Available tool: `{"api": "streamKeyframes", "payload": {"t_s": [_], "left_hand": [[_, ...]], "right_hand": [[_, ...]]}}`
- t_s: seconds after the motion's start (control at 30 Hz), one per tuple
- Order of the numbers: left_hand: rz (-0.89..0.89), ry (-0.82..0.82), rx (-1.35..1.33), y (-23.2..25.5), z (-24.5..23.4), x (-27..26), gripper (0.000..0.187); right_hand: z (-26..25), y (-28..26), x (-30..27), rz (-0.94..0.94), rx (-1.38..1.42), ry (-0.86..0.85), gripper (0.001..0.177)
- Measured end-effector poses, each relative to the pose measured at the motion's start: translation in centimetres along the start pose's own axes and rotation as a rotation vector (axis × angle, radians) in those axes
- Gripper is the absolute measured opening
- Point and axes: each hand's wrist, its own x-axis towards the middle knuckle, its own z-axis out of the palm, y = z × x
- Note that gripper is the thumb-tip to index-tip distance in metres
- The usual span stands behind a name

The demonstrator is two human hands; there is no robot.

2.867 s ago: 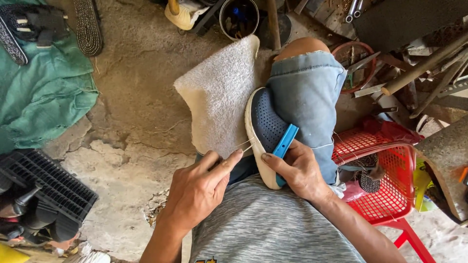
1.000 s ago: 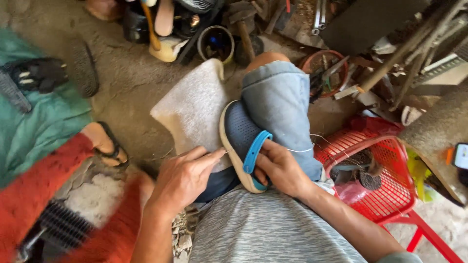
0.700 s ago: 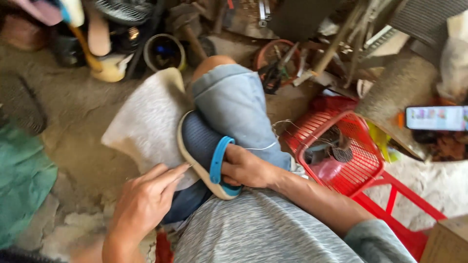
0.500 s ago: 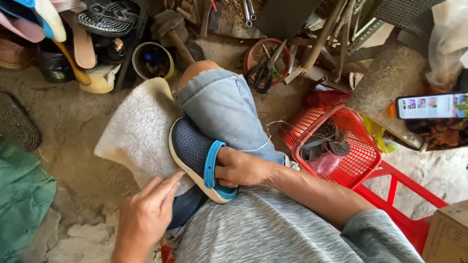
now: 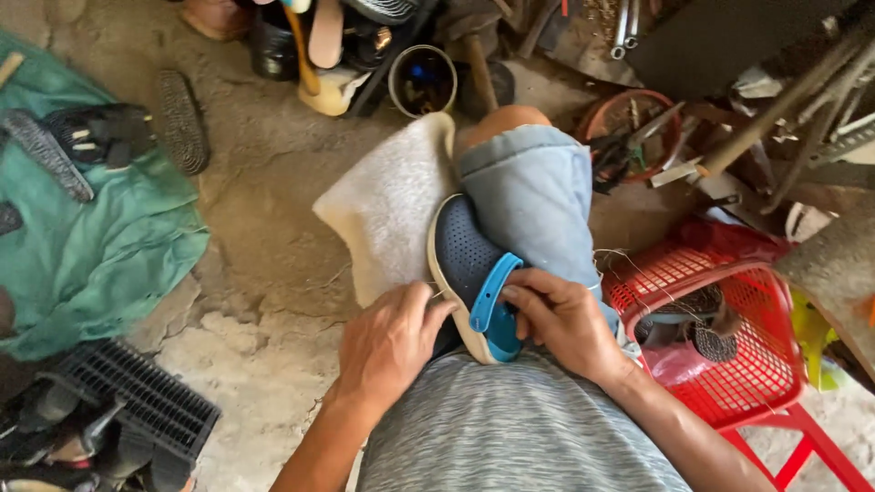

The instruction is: Hand-sewing the sole or upper of a blue clog-style shoe using a needle and thread.

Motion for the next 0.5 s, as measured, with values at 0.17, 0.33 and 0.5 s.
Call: {"api": "streamKeyframes", "payload": {"t_s": [0.17,0.33,0.5], "left_hand": [[-0.495,-0.089,-0.003,-3.7,-2.1,-3.5,0.071],[-0.573,-0.426,0.022,-7.3,-1.5,-7.4,0.097],[-0.271,-0.087,-0.122,-3.2,0.3,-4.2,0.062]], "right_hand": [[0.2,1.1,0.1,-0.066,0.017,0.098,0.024],[-0.4,-0.3,-0.5,-0.581,-0.547,-0.110,0.013],[-2.5,1.1,-2.4,-0.798,-0.850,-0.046,0.017]]}}
